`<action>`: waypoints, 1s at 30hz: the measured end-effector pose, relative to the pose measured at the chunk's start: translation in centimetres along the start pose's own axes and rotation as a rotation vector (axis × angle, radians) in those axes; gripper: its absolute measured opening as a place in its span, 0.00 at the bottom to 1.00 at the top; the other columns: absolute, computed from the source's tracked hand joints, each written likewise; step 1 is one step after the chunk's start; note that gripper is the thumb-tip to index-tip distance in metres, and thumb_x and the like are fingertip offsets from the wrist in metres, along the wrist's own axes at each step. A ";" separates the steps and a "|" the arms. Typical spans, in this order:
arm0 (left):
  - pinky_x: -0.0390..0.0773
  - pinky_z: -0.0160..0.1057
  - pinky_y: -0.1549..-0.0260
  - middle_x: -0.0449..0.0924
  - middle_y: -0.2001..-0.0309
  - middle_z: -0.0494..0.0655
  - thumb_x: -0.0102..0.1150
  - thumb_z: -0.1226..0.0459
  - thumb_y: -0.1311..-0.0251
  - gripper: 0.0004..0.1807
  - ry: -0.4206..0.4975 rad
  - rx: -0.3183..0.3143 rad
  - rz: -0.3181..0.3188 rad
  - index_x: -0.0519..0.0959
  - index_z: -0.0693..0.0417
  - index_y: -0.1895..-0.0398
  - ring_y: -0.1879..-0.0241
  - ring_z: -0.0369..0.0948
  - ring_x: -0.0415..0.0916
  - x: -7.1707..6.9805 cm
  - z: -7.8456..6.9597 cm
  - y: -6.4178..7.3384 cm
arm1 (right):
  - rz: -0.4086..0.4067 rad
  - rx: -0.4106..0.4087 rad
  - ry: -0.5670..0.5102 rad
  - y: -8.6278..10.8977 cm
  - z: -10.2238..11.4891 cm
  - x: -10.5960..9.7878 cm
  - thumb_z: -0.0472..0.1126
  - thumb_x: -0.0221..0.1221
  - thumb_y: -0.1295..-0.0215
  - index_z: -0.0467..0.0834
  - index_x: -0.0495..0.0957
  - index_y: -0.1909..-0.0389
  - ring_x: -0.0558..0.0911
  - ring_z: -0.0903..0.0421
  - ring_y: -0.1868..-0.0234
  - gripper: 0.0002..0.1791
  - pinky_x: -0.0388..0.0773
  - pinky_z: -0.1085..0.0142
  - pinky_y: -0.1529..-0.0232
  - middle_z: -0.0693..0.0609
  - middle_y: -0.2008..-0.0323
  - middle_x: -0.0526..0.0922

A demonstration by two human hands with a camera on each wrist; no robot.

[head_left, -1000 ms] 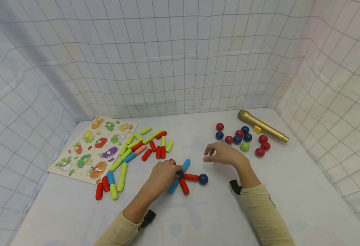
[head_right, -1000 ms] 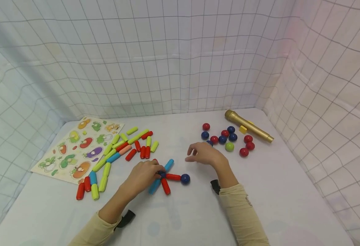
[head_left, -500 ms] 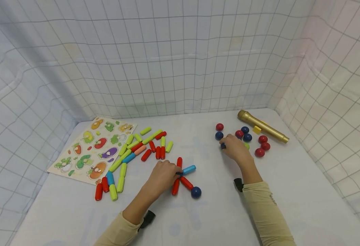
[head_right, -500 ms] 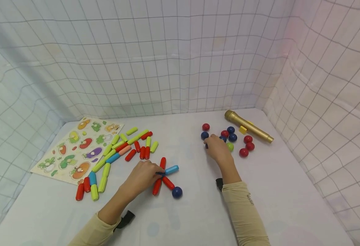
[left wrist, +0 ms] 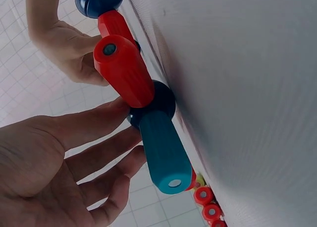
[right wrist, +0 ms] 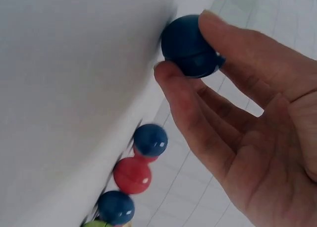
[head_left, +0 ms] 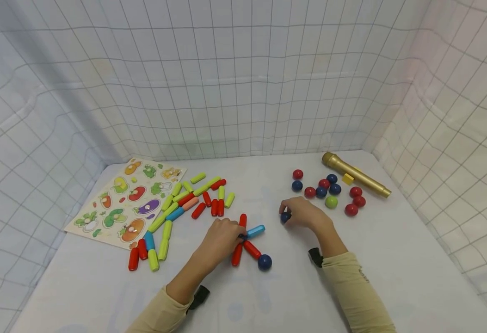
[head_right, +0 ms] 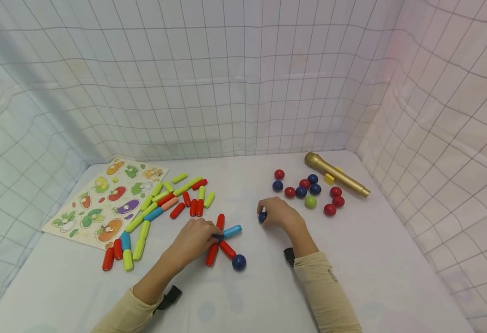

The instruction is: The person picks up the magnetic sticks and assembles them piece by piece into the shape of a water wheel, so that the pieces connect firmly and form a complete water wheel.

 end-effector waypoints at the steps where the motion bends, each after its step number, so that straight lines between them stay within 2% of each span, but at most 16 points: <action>1: 0.72 0.37 0.65 0.87 0.66 0.43 0.71 0.61 0.46 0.11 0.001 0.002 -0.001 0.88 0.47 0.59 0.68 0.39 0.74 0.0 0.0 0.0 | 0.013 -0.005 -0.003 0.0 0.4 0.2 0.34 0.69 0.48 0.47 0.81 0.58 0.78 0.52 0.57 0.16 0.79 0.57 0.53 0.48 0.58 0.82; 10: 0.74 0.36 0.65 0.87 0.65 0.43 0.70 0.62 0.46 0.12 -0.020 0.015 0.005 0.88 0.46 0.57 0.68 0.39 0.76 -0.1 -0.2 -0.1 | 0.061 -0.058 -0.021 0.0 2.9 1.4 0.35 0.71 0.49 0.51 0.81 0.59 0.78 0.54 0.56 0.16 0.79 0.59 0.53 0.51 0.58 0.82; 19: 0.75 0.38 0.64 0.87 0.65 0.43 0.69 0.64 0.45 0.11 -0.016 0.034 0.001 0.88 0.47 0.58 0.66 0.41 0.77 -0.2 -0.3 0.0 | 0.124 -0.086 -0.042 0.1 3.3 2.0 0.39 0.72 0.49 0.52 0.80 0.61 0.77 0.56 0.58 0.15 0.78 0.61 0.56 0.54 0.61 0.82; 25: 0.79 0.40 0.60 0.87 0.65 0.43 0.70 0.67 0.47 0.12 0.020 0.057 -0.004 0.88 0.48 0.58 0.63 0.41 0.79 -0.1 -0.2 0.1 | 0.197 -0.047 -0.037 0.9 3.7 1.9 0.42 0.73 0.50 0.52 0.80 0.65 0.77 0.57 0.64 0.13 0.74 0.64 0.63 0.55 0.66 0.81; 30: 0.81 0.41 0.56 0.87 0.64 0.44 0.69 0.70 0.48 0.13 0.073 0.068 0.025 0.88 0.50 0.58 0.62 0.41 0.79 0.0 -0.1 0.1 | 0.280 -0.014 -0.071 1.5 4.2 1.9 0.44 0.74 0.50 0.49 0.81 0.66 0.80 0.57 0.72 0.13 0.74 0.66 0.69 0.54 0.70 0.82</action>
Point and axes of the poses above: each hand's wrist, its own y-axis away from the middle knuckle, its own x-axis out of the palm, z = x × y, the point moved 3 cm from there along -y, towards the middle knuckle
